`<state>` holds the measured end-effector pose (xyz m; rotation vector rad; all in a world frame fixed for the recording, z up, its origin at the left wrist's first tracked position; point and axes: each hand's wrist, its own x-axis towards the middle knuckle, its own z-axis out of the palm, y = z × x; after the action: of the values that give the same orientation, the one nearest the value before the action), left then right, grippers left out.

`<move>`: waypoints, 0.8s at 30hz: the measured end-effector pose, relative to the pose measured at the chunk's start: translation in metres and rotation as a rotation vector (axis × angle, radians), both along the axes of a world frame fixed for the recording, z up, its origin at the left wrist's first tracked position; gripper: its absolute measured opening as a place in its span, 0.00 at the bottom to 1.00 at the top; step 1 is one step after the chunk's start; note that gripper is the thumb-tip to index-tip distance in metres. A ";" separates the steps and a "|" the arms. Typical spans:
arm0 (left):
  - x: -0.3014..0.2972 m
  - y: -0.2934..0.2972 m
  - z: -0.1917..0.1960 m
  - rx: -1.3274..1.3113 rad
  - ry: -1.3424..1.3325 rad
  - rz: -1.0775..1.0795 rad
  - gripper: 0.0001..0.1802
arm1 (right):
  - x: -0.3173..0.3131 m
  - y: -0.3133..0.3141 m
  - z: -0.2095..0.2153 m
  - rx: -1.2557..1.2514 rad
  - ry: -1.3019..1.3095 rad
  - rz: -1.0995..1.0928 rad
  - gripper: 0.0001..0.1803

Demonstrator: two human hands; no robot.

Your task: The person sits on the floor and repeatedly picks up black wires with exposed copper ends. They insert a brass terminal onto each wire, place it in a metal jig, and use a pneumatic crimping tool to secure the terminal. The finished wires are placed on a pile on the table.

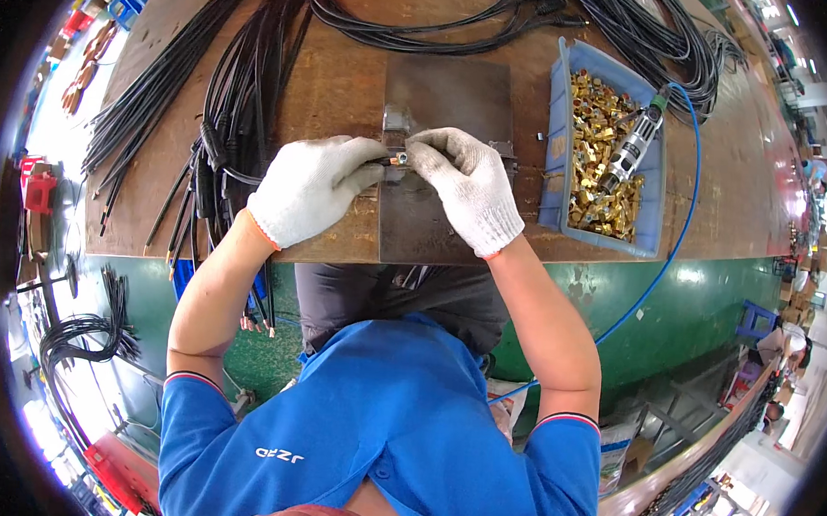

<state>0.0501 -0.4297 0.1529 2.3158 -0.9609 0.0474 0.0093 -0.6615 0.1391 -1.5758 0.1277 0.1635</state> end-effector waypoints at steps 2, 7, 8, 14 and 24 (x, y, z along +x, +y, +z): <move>0.002 0.000 0.001 0.005 0.019 -0.002 0.13 | 0.002 0.003 -0.001 -0.028 -0.019 0.004 0.11; 0.011 0.003 -0.009 -0.001 -0.023 0.001 0.12 | 0.015 0.006 -0.013 -0.234 -0.167 0.029 0.10; 0.014 0.003 -0.011 0.011 -0.030 0.006 0.12 | 0.017 0.006 -0.014 -0.288 -0.172 0.032 0.10; 0.027 0.005 -0.016 0.052 -0.073 0.039 0.12 | 0.032 0.010 -0.010 -0.638 -0.402 0.020 0.09; 0.036 0.003 -0.043 0.095 -0.105 0.052 0.11 | 0.046 0.012 -0.017 -0.874 -0.499 0.098 0.09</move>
<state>0.0864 -0.4264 0.1098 2.4463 -0.9733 0.1493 0.0557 -0.6499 0.1222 -2.4427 -0.3139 -0.2516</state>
